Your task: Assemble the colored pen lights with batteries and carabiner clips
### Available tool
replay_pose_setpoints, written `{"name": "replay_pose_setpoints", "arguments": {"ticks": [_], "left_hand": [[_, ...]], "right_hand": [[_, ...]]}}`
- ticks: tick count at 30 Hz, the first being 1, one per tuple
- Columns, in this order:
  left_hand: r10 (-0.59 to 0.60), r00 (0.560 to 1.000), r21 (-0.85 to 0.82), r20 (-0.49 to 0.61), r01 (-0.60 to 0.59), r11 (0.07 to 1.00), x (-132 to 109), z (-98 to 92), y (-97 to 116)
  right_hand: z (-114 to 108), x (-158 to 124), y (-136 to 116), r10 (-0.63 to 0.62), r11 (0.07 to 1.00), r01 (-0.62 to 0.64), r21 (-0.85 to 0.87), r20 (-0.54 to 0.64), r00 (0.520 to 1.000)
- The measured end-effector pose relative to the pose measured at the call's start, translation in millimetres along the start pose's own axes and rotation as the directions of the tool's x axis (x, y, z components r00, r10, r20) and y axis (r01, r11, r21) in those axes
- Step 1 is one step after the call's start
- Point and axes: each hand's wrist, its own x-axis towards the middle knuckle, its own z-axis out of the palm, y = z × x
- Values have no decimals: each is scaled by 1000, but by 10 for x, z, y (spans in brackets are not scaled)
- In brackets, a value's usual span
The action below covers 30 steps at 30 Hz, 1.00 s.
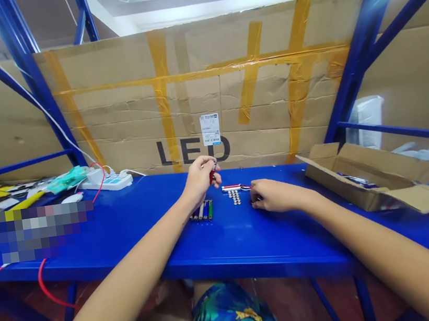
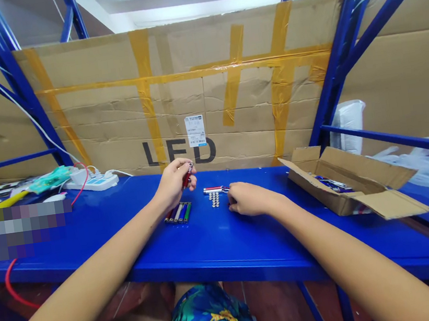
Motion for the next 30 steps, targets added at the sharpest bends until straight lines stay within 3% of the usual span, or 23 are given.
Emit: {"name": "replay_pose_setpoints", "arguments": {"ticks": [4, 7, 9, 11, 14, 17, 21, 23, 26, 28, 30], "left_hand": [[26, 996, 150, 87, -39, 988, -65, 26, 1], [185, 959, 373, 214, -256, 892, -150, 39, -17], [219, 911, 481, 349, -375, 792, -205, 51, -42], [181, 872, 523, 455, -426, 738, -243, 65, -69], [157, 845, 531, 510, -453, 716, -260, 79, -85], [199, 858, 540, 474, -462, 704, -245, 79, -67], [234, 877, 566, 419, -454, 688, -222, 73, -52], [248, 879, 581, 406, -458, 673, -217, 76, -65], [264, 879, 600, 397, -466, 650, -216, 92, -110], [258, 879, 612, 402, -467, 638, -219, 107, -150], [231, 883, 629, 409, -456, 630, -225, 122, -186]], "right_hand": [[-19, 7, -88, -61, 997, 62, 51, -22, 998], [-96, -3, -125, 3, 987, 6, 158, -59, 998], [-157, -18, -136, 56, 937, -40, 348, -37, 998], [-205, -33, -150, 77, 824, -76, 562, 22, 997], [-227, -34, -176, 58, 674, -86, 734, 62, 996], [-193, 1, -183, 85, 562, -70, 824, 27, 996], [-117, 68, -173, 157, 273, -56, 960, 13, 987], [-85, 93, -178, 192, 187, -52, 981, 16, 981], [-36, 118, -185, 252, 239, -38, 970, -25, 967], [2, 127, -180, 284, 413, -23, 910, -105, 953], [39, 131, -174, 272, 657, 0, 754, -237, 933]]}}
